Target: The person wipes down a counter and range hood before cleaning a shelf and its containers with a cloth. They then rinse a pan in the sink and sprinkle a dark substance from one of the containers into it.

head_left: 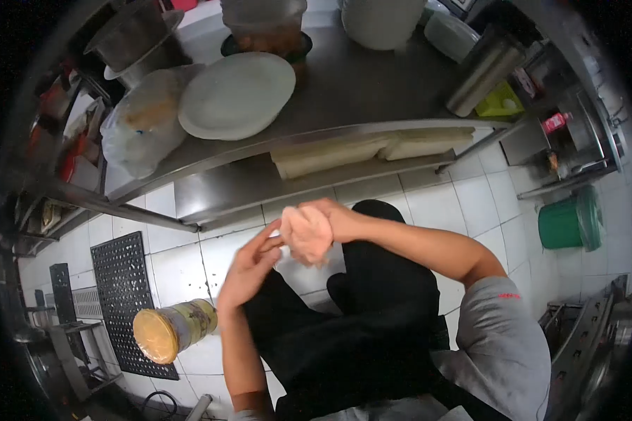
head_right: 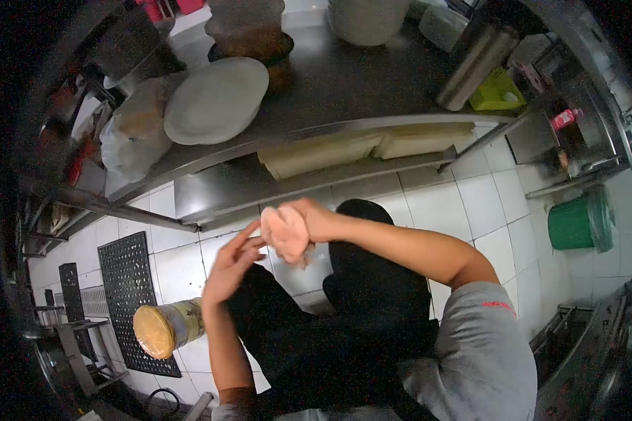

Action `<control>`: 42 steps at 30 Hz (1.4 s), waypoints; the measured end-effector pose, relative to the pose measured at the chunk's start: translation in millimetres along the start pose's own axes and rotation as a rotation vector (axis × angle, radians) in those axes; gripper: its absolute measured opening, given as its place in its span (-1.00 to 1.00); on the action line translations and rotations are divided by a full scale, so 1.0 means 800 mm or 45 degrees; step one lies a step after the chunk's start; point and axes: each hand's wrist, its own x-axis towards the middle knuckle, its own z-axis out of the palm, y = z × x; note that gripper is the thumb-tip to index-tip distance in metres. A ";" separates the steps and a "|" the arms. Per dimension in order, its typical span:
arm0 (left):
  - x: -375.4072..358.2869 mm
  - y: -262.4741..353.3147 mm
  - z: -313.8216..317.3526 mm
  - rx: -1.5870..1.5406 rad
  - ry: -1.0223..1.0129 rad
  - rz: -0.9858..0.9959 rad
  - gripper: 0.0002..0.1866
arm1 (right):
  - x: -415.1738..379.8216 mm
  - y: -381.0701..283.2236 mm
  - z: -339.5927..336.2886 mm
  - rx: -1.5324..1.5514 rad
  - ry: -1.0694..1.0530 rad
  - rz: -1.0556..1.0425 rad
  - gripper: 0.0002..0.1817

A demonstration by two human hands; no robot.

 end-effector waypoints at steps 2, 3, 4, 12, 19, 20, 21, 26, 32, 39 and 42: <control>-0.018 0.006 -0.036 0.408 0.389 0.070 -0.59 | -0.017 0.004 -0.024 0.216 0.109 -0.172 -0.69; -0.026 0.018 -0.060 0.500 0.612 0.182 -0.62 | -0.025 0.001 -0.044 0.128 0.131 -0.215 -0.66; -0.030 0.033 -0.085 0.593 0.833 0.295 -0.64 | -0.033 -0.004 -0.064 0.038 0.154 -0.258 -0.64; -0.016 0.133 -0.306 1.103 2.148 1.216 -0.49 | 0.062 -0.015 -0.041 -0.510 -0.041 0.152 -0.64; 0.012 0.201 -0.349 0.702 1.884 1.138 -0.56 | 0.236 0.028 0.030 -0.710 0.050 -0.411 -0.63; 0.016 0.198 -0.348 0.704 1.914 1.120 -0.56 | 0.244 0.045 0.042 -0.813 0.137 -0.534 -0.60; 0.016 0.196 -0.347 0.789 1.946 1.139 -0.58 | 0.253 0.063 0.053 -0.919 0.239 -0.650 -0.57; 0.014 0.186 -0.380 1.040 2.005 1.181 -0.57 | 0.297 0.121 0.099 -1.004 0.408 -0.563 -0.41; 0.007 0.192 -0.356 1.211 1.988 1.233 -0.63 | 0.391 0.009 0.095 -1.749 -0.459 -0.352 -0.34; 0.030 0.208 -0.333 0.960 2.075 1.444 -0.89 | 0.354 0.062 0.104 -1.672 0.386 -0.709 -0.40; 0.023 0.205 -0.330 1.074 1.990 1.527 -0.88 | 0.384 0.097 0.097 -1.532 0.401 -0.801 -0.42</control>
